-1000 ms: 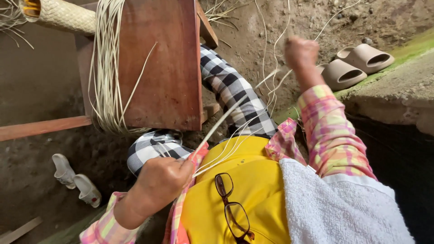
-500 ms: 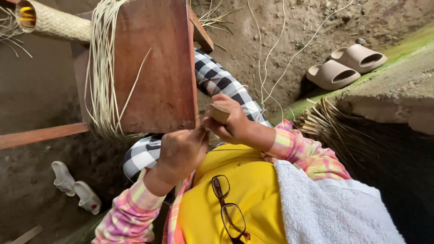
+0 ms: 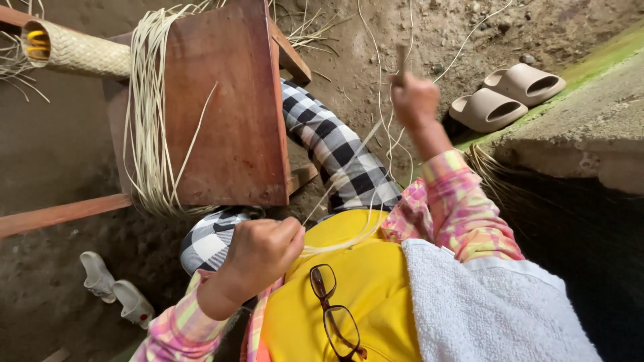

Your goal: Smoothing thin bamboo strips using a small wooden scraping tool to prepare them for weaving.

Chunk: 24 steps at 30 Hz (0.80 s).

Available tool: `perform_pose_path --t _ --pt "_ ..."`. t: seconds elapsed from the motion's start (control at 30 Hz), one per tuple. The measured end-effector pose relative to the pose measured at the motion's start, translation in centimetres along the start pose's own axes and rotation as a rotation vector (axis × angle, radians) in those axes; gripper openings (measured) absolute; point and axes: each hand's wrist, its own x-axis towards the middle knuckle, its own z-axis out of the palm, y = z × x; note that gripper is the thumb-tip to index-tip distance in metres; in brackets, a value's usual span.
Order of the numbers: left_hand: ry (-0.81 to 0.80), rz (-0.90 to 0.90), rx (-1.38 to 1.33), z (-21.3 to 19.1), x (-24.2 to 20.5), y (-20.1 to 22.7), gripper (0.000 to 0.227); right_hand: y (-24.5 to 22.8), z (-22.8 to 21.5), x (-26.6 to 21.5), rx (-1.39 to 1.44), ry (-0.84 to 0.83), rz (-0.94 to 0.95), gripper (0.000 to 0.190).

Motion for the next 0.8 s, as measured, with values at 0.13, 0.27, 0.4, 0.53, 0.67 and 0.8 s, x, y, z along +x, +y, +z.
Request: perform_pose_path --t 0.13,0.27,0.4,0.53,0.67,0.8 --pt "-0.065 -0.096 -0.201 -1.4 1.1 -1.1 0.026 7.5 -2.6 -2.2 0.002 -0.389 0.720 0.033" --pt "0.132 -0.171 -0.364 -5.5 9.4 -2.5 0.019 13.6 -3.4 -6.8 -0.064 -0.367 1.117 0.055" --pt "0.629 0.116 -0.530 -9.3 16.8 -3.1 0.019 10.5 -8.6 -5.6 0.197 -0.227 1.202 0.042" --pt "1.049 -0.046 -0.668 -1.6 19.1 -9.8 0.025 9.8 -9.5 -6.7 0.273 -0.157 1.182 0.041" --pt "0.514 -0.154 -0.918 7.5 18.1 -7.0 0.035 6.1 -9.8 -6.7 0.460 -0.187 1.196 0.037" --pt "0.301 -0.625 -0.880 19.4 12.2 -9.6 0.041 4.1 -5.4 -10.2 0.335 -0.335 1.050 0.050"
